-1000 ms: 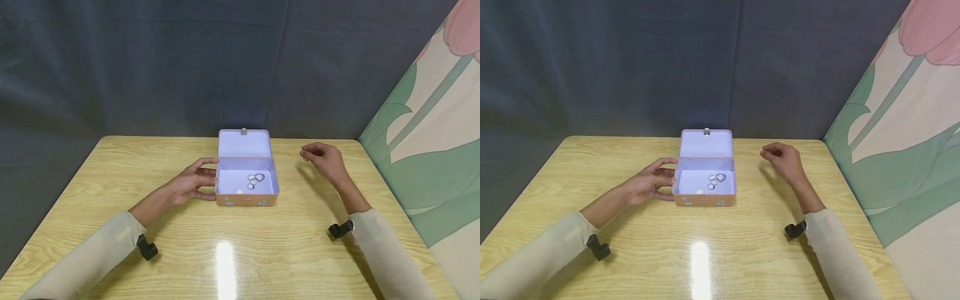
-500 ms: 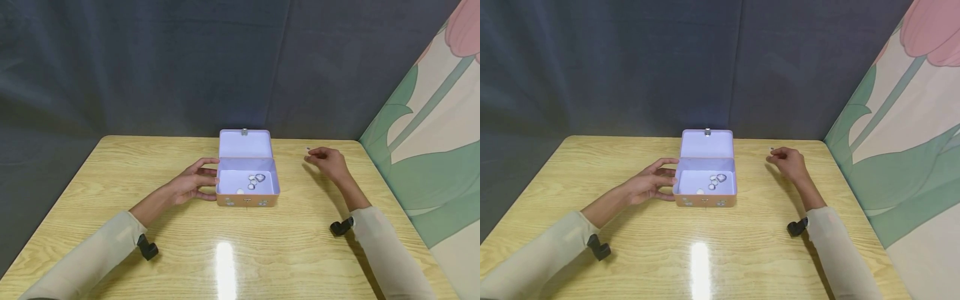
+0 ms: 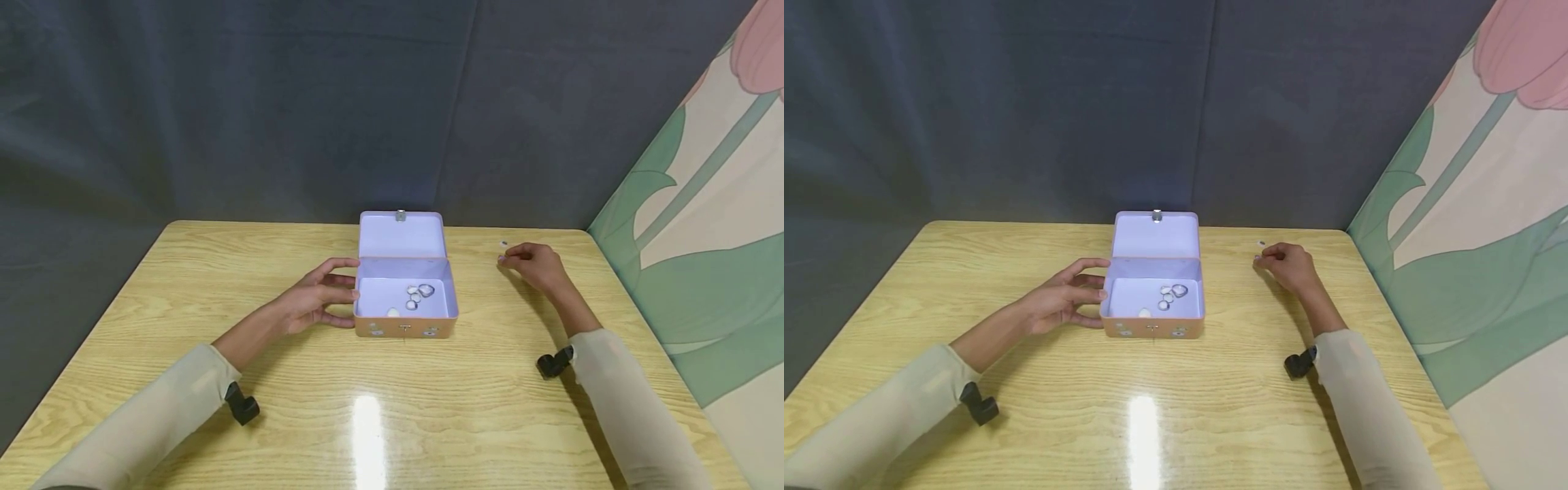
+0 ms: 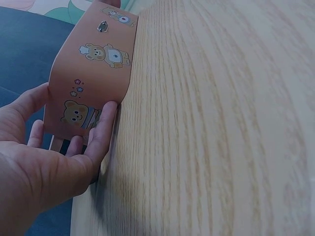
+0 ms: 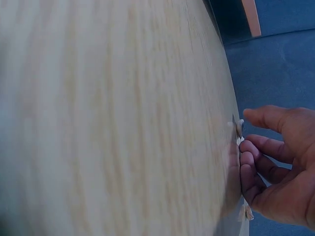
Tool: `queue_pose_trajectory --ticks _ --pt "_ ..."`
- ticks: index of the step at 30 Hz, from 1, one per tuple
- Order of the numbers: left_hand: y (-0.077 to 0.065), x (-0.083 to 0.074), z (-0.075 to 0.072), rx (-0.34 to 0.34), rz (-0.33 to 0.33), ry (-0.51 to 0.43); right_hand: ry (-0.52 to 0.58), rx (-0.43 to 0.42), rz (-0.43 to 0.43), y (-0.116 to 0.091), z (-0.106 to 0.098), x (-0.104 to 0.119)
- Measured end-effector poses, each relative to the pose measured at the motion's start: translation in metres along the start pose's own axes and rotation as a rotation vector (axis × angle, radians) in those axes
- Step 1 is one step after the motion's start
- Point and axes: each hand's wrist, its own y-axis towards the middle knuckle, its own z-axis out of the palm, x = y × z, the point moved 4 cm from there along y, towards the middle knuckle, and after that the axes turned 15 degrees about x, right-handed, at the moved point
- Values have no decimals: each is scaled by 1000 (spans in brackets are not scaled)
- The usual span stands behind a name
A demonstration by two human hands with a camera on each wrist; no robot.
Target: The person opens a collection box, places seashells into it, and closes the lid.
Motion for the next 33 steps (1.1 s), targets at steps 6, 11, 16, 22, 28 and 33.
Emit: queue_pose_trajectory --ticks 6,11,16,22,28,33 --pt "0 0 -1 -4 -2 7 -43 -7 0 4 -1 5" --pt "0 0 -1 -8 -3 6 -77 -13 3 6 -1 8" --pt "-1 -1 -1 -13 0 2 -109 -28 -6 8 0 8" --pt "-2 0 0 -19 2 -11 -88 -14 -13 5 0 8" --pt "-2 -1 1 -22 3 -11 -49 -16 -35 1 0 8" --pt "-2 -1 1 -19 3 -11 -11 -35 -58 -3 2 8"
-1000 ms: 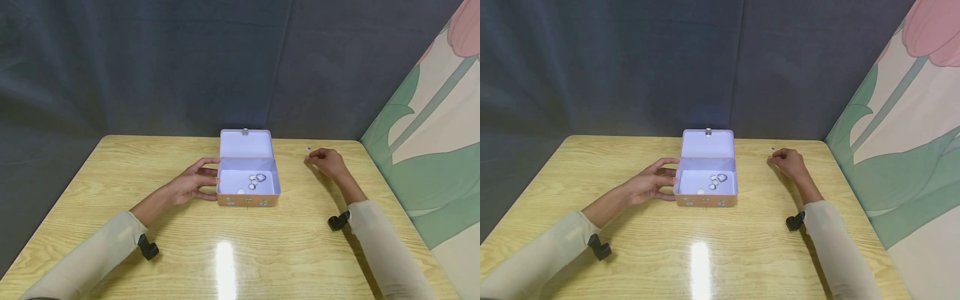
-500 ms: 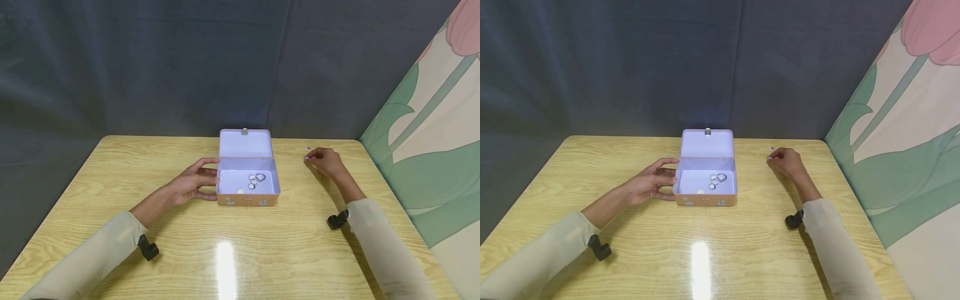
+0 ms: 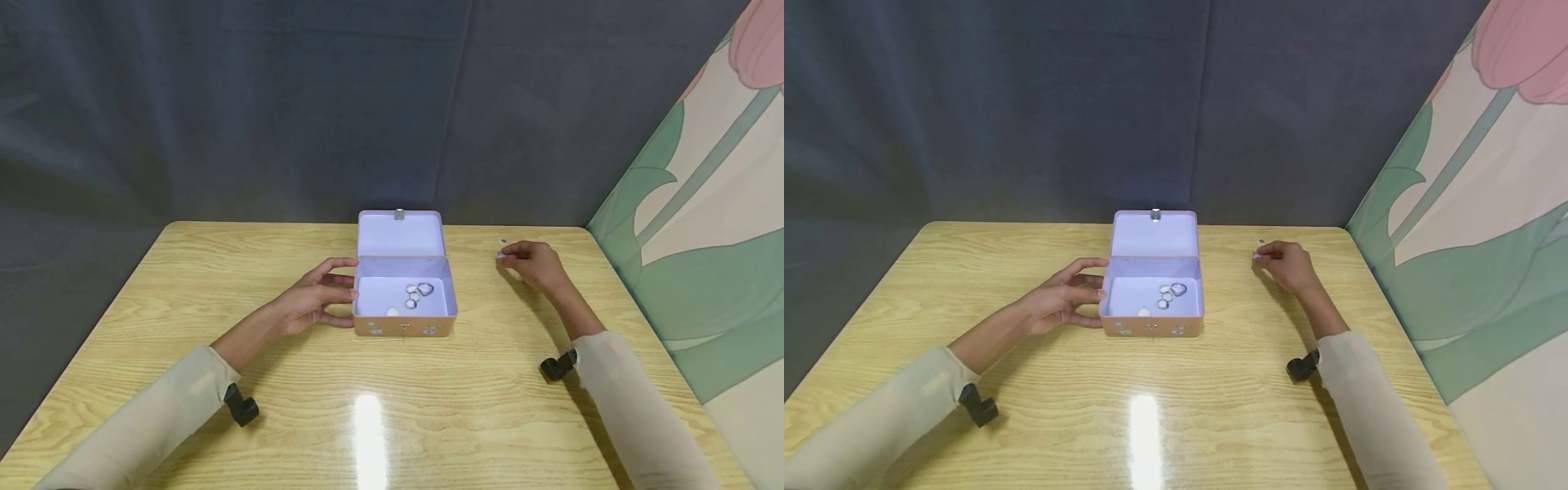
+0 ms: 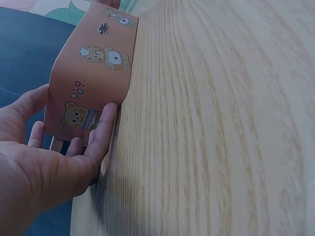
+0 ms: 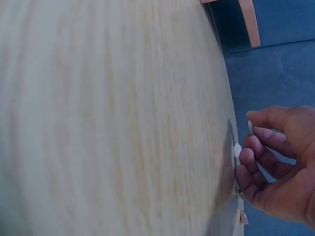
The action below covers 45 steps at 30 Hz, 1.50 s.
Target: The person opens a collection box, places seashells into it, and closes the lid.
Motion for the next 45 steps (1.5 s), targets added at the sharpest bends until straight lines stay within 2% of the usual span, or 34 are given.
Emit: queue_pose_trajectory --ticks 11,21,31,45 --pt "1 0 1 5 1 4 128 -52 -99 -13 3 10" --pt "2 1 2 1 -4 10 203 -65 -133 -21 13 22" --pt "2 1 0 4 -2 13 204 -61 -222 -23 27 51" --pt "1 0 -2 12 2 22 206 -41 -244 -25 36 89"
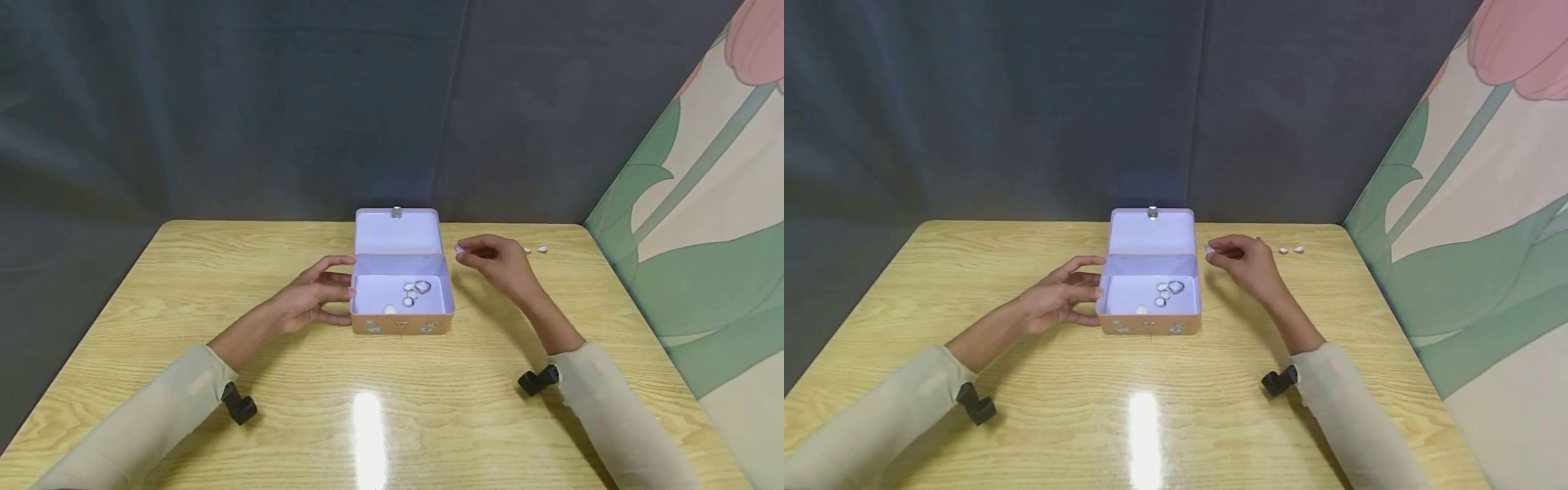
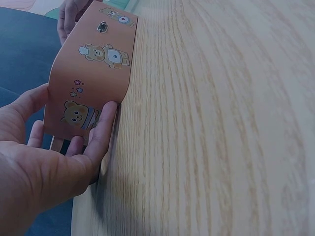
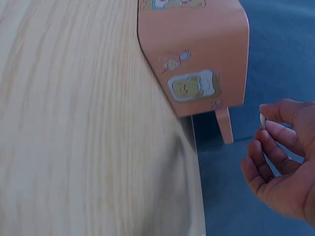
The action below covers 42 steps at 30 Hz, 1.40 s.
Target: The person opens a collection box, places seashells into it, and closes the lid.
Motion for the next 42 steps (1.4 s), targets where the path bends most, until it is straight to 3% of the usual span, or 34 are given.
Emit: queue_pose_trajectory --ticks 19,42 --pt "0 -1 1 -5 1 3 -22 23 -47 9 26 34" --pt "2 0 -1 -4 -5 -2 5 110 -97 20 66 50"
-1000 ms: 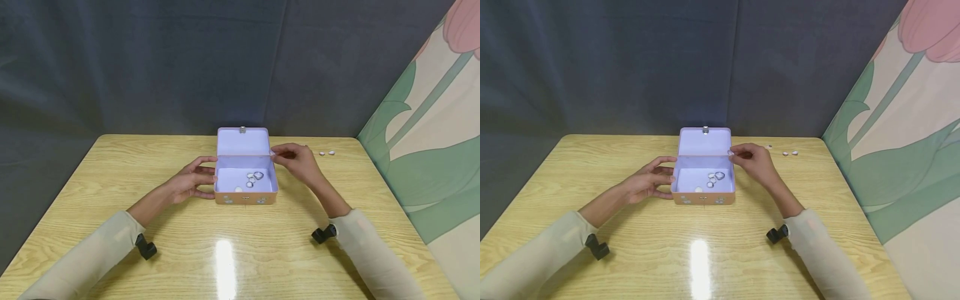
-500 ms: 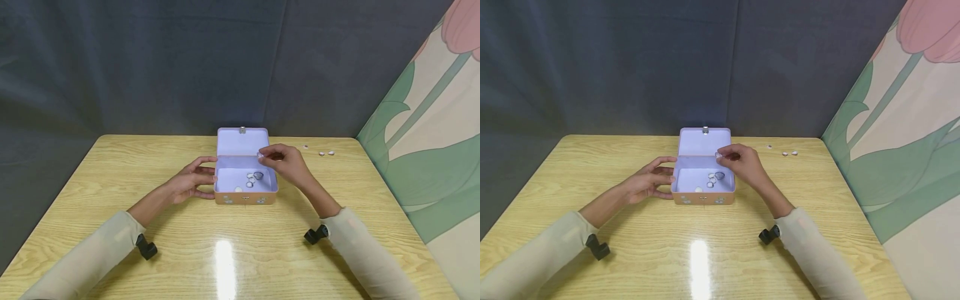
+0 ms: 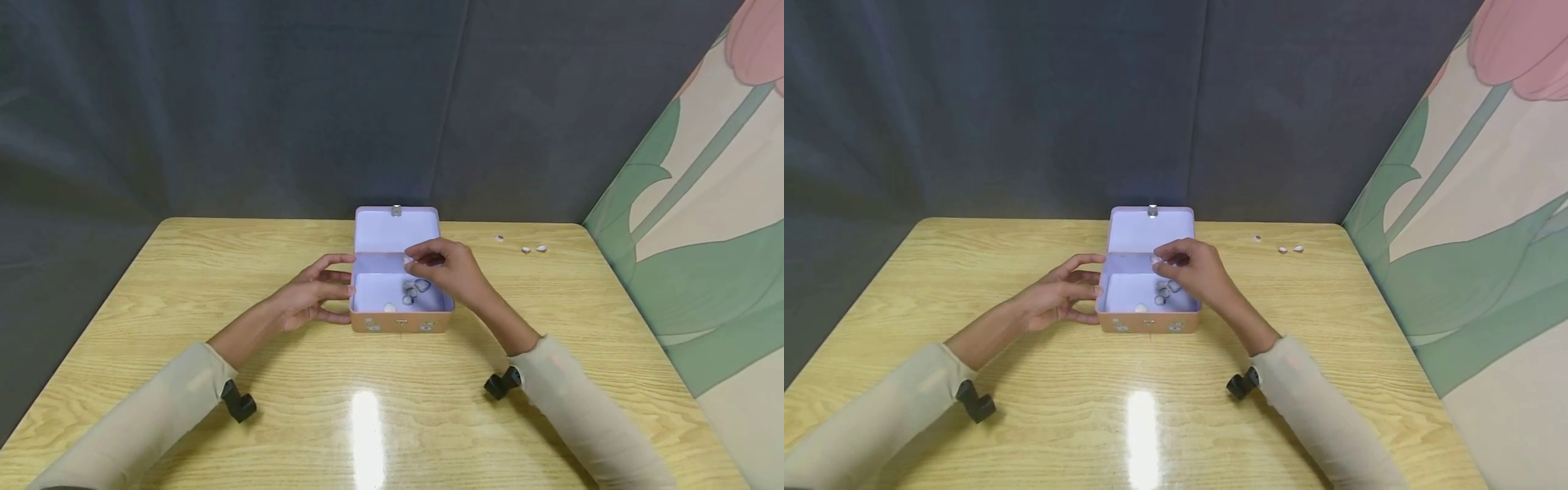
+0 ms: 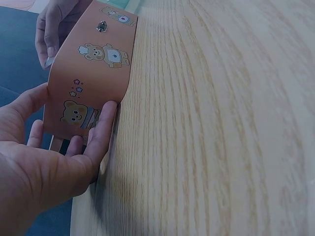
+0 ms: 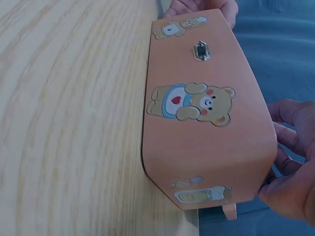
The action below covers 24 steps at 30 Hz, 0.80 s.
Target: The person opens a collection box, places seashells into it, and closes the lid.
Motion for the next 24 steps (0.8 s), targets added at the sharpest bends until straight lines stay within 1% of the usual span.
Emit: queue_pose_trajectory --ticks 5,12,18,24 --pt "0 0 0 -10 -8 -15 -12 15 -18 4 7 1" --pt "0 -1 0 -14 -14 -21 -80 24 -10 8 13 2" --pt "0 0 0 -14 -11 -20 -92 27 0 7 13 2" --pt "0 -1 1 -11 -4 -10 -99 11 13 2 6 2"
